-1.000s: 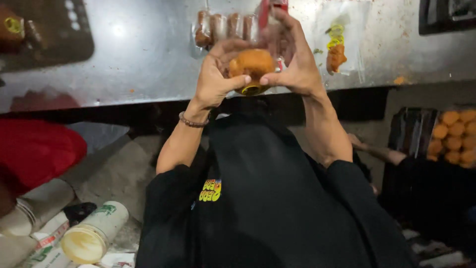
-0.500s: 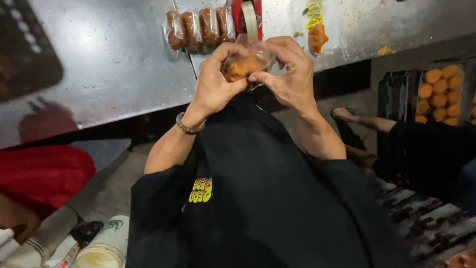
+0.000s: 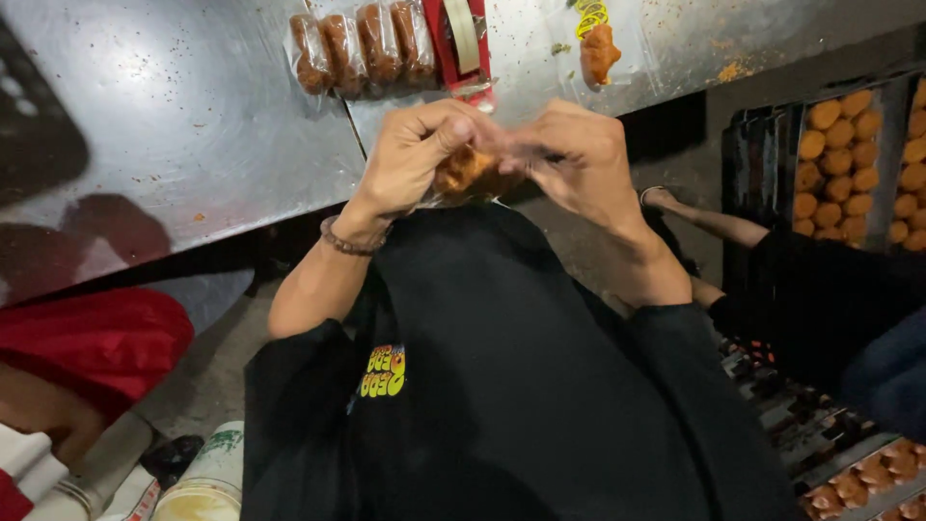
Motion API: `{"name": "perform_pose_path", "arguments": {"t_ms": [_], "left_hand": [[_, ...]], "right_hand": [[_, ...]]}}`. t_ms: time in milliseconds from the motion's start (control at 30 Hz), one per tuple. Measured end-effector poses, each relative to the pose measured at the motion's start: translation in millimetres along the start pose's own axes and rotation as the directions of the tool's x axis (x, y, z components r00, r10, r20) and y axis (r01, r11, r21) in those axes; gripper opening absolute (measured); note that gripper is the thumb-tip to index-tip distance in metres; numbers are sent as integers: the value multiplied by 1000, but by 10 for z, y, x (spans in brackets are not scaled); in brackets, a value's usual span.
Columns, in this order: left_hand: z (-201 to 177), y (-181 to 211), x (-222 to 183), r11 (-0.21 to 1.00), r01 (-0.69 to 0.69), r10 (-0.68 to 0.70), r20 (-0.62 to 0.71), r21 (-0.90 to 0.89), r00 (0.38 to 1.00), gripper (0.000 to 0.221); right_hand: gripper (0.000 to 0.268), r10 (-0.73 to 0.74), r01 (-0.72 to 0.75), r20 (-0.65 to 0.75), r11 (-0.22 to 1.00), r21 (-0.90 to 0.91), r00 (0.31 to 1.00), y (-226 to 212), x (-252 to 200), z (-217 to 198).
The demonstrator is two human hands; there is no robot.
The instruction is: The person packages fried snacks by hand, placing each item into a plastic bag and sealing it with a tape dispenser. The finished packages are then arranged in a row on the metal work surface.
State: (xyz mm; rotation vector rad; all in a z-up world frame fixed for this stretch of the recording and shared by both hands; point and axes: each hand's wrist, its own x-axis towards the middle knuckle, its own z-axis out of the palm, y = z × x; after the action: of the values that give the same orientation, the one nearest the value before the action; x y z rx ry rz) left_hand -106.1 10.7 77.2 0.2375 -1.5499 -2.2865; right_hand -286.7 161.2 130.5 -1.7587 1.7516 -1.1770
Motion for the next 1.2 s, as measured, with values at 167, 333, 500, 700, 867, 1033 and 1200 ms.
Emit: {"name": "perform_pose_path", "arguments": {"t_ms": [167, 333, 500, 700, 867, 1033, 1200], "left_hand": [[104, 14, 79, 988, 91, -103, 89, 122, 991, 33], [339, 130, 122, 969, 4, 5, -34, 247, 999, 18], [467, 285, 144, 685, -269, 332, 38, 677, 942, 22], [555, 304, 136, 634, -257, 387, -12, 729, 922, 20], [569, 337, 32, 894, 17, 121, -278, 448, 953, 34], [480, 325, 87, 550, -309, 449, 37, 776, 893, 17], [475, 243, 187, 559, -285, 454, 0, 779, 891, 10]], "right_hand": [[33, -184, 175, -104, 980, -96, 977, -105, -6, -65], [21, -109, 110, -186, 994, -5, 976, -150, -66, -131], [20, 269, -115, -286, 881, 459, 920, 60, -238, -53], [22, -54, 102, -272, 981, 164, 961, 108, -209, -35], [35, -154, 154, -263, 988, -22, 952, 8, -163, 4], [31, -191, 155, -312, 979, -135, 931, -19, -138, 59], [24, -82, 42, -328, 991, -127, 941, -25, -149, -10]]}}
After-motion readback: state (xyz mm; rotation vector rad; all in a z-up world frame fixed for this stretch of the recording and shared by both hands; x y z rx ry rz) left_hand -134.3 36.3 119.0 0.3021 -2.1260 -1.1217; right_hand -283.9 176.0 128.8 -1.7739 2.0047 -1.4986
